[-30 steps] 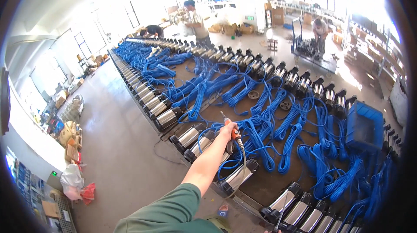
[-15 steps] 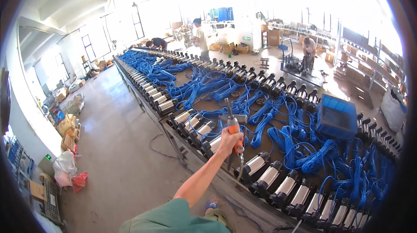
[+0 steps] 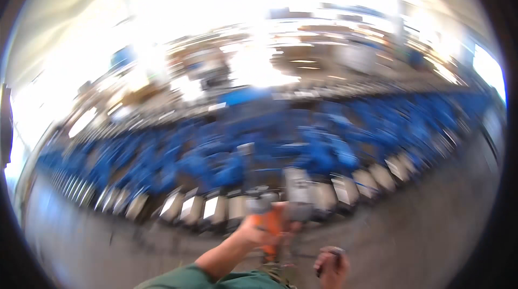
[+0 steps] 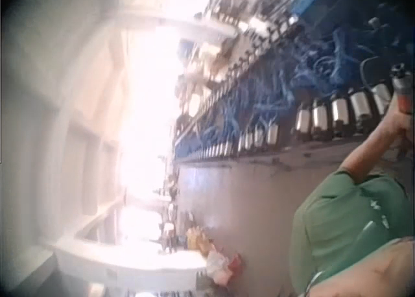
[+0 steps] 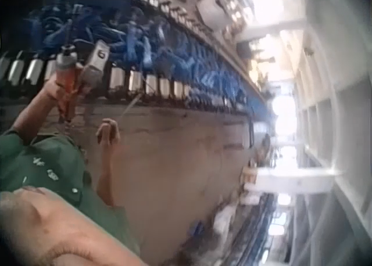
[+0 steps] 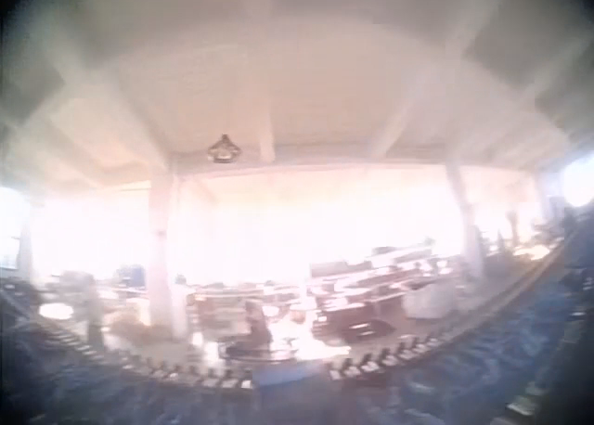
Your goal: The person assembles industrial water pumps by fitting internal components into the metal pump body and securing a black plastic base plate with an air-powered screwdriver.
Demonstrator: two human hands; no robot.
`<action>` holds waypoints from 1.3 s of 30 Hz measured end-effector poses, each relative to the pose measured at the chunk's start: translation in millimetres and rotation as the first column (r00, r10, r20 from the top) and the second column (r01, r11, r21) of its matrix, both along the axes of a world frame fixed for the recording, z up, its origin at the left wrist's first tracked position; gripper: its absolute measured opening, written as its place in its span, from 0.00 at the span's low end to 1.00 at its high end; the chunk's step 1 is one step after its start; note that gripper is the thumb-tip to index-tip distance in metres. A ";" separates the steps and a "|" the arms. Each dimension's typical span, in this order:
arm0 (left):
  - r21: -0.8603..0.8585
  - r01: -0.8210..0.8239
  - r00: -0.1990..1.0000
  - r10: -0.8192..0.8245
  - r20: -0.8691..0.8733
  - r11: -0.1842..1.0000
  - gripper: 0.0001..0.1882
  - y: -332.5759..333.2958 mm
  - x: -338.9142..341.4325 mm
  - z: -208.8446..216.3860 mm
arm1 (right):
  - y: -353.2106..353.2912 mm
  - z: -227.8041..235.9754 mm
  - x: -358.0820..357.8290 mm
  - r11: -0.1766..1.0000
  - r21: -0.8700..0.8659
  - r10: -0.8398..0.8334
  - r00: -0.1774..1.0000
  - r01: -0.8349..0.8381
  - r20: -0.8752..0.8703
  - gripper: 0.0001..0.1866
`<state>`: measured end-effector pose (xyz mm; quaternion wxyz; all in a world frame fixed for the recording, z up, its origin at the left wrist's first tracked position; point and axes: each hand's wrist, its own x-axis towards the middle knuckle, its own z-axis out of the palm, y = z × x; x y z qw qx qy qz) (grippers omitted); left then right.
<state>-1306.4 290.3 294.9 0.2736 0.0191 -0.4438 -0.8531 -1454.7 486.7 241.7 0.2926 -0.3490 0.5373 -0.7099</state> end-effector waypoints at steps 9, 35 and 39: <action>0.057 0.439 0.863 -0.439 0.251 0.897 0.20 114.0 -404.4 -38.3 | 242.0 -120.4 -181.9 0.430 0.463 -0.874 0.486 0.775 -0.003 0.15; 0.353 -0.296 0.943 0.214 0.255 0.887 0.11 167.3 -1170.8 -48.6 | 168.9 -73.9 -1101.8 0.949 0.310 -0.052 0.998 0.059 -0.031 0.10; 0.239 -0.531 0.823 0.427 0.375 0.813 0.07 26.1 -1315.9 -91.7 | 25.1 -74.9 -1270.9 0.963 0.267 0.068 0.991 -0.035 -0.118 0.11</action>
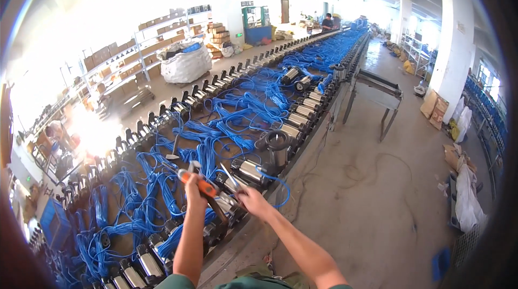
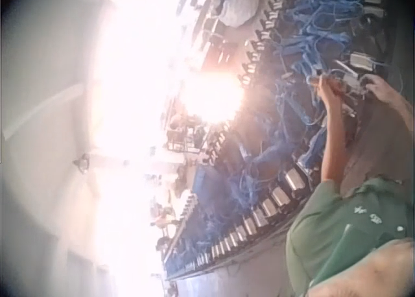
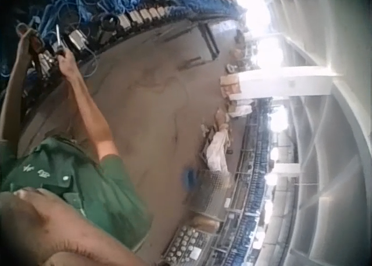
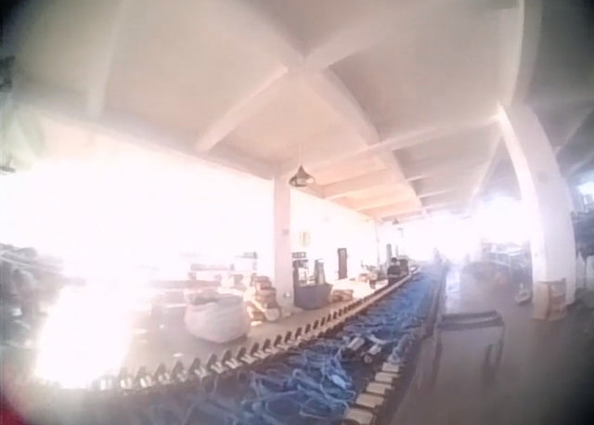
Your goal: The person assembles industrial water pumps by fitting internal components into the metal pump body and securing a black plastic base plate with an air-powered screwdriver.
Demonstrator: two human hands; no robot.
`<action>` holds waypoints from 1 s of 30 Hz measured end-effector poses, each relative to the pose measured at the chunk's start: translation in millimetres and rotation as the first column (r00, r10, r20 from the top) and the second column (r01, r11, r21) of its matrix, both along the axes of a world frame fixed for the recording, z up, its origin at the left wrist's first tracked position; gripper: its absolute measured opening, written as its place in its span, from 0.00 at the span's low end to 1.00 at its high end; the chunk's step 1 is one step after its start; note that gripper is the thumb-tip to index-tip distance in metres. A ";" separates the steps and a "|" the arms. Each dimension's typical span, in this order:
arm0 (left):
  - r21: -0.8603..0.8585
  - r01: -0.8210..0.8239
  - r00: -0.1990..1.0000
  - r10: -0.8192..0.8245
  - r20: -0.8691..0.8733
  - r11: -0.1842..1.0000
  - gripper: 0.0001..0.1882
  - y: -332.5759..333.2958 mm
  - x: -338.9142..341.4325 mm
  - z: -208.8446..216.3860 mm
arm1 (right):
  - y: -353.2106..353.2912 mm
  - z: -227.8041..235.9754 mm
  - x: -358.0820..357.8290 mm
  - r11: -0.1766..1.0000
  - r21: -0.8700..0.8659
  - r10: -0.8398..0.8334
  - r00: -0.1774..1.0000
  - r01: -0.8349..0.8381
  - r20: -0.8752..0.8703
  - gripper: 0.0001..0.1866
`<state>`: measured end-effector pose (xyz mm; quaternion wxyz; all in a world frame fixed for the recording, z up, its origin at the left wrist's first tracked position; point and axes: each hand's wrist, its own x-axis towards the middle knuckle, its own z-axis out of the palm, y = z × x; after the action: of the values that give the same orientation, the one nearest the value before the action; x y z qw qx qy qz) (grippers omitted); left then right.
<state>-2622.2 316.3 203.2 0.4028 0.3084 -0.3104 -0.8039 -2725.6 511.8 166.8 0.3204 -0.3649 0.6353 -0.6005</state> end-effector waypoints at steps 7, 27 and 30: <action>0.004 -0.247 0.967 0.247 0.062 0.969 0.09 -143.5 -106.9 -58.3 | -183.3 25.8 -114.3 0.879 0.451 0.108 0.860 0.151 -0.499 0.37; -0.619 -0.516 0.710 0.700 0.078 0.593 0.10 -56.9 25.6 115.5 | -51.3 -28.0 -53.5 0.488 0.329 0.834 0.543 -0.808 0.097 0.20; -0.902 -0.398 0.433 0.833 -0.344 -0.165 0.02 97.4 158.9 211.9 | -55.0 -37.4 18.3 0.378 0.377 0.909 0.416 -0.846 0.021 0.19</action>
<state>-2463.4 413.7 415.1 0.7694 0.2635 -0.5788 -0.0587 -2707.3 456.8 129.3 0.5844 -0.6424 0.4606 -0.1837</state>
